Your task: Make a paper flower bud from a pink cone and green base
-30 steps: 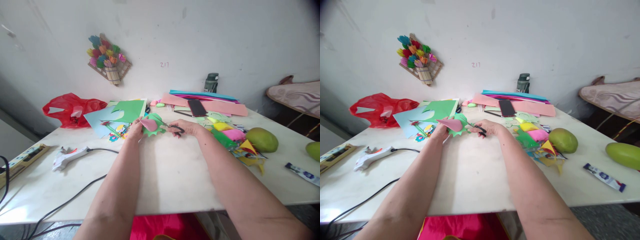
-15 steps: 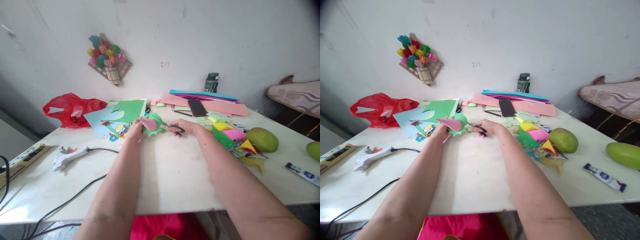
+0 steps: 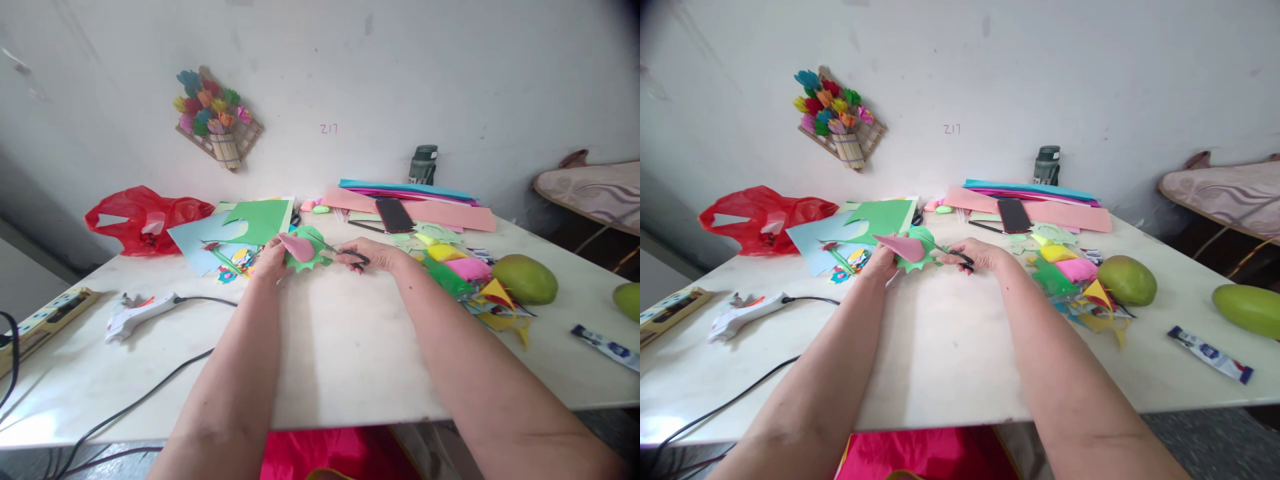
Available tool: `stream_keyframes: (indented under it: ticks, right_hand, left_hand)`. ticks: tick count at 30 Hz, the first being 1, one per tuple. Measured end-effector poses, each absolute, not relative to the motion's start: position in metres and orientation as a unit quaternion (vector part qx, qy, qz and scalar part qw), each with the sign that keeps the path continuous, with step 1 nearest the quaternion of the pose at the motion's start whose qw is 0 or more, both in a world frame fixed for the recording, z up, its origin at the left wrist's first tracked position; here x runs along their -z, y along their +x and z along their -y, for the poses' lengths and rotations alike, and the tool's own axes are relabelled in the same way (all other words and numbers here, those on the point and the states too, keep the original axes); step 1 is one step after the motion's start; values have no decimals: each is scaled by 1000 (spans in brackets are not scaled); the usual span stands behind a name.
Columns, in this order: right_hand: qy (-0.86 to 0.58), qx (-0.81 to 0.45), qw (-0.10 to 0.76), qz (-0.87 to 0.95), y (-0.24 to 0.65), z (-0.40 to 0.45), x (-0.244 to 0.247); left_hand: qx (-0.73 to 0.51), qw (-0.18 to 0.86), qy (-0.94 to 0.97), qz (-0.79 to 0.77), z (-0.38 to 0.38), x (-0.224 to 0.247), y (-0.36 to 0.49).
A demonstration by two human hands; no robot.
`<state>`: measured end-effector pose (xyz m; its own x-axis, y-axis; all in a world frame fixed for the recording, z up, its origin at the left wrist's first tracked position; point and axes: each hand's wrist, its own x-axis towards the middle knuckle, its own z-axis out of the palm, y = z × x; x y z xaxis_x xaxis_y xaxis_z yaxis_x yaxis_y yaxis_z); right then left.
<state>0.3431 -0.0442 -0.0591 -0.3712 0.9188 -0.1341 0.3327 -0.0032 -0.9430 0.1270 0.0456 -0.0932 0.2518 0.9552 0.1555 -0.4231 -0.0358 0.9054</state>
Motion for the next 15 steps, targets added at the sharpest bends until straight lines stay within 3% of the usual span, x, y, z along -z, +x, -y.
stream_keyframes:
  ticks: [15]
  right_hand:
    - [-493,-485,277,668,350,40,66]
  left_hand:
    - [-548,636,469,-274,-42,91,128]
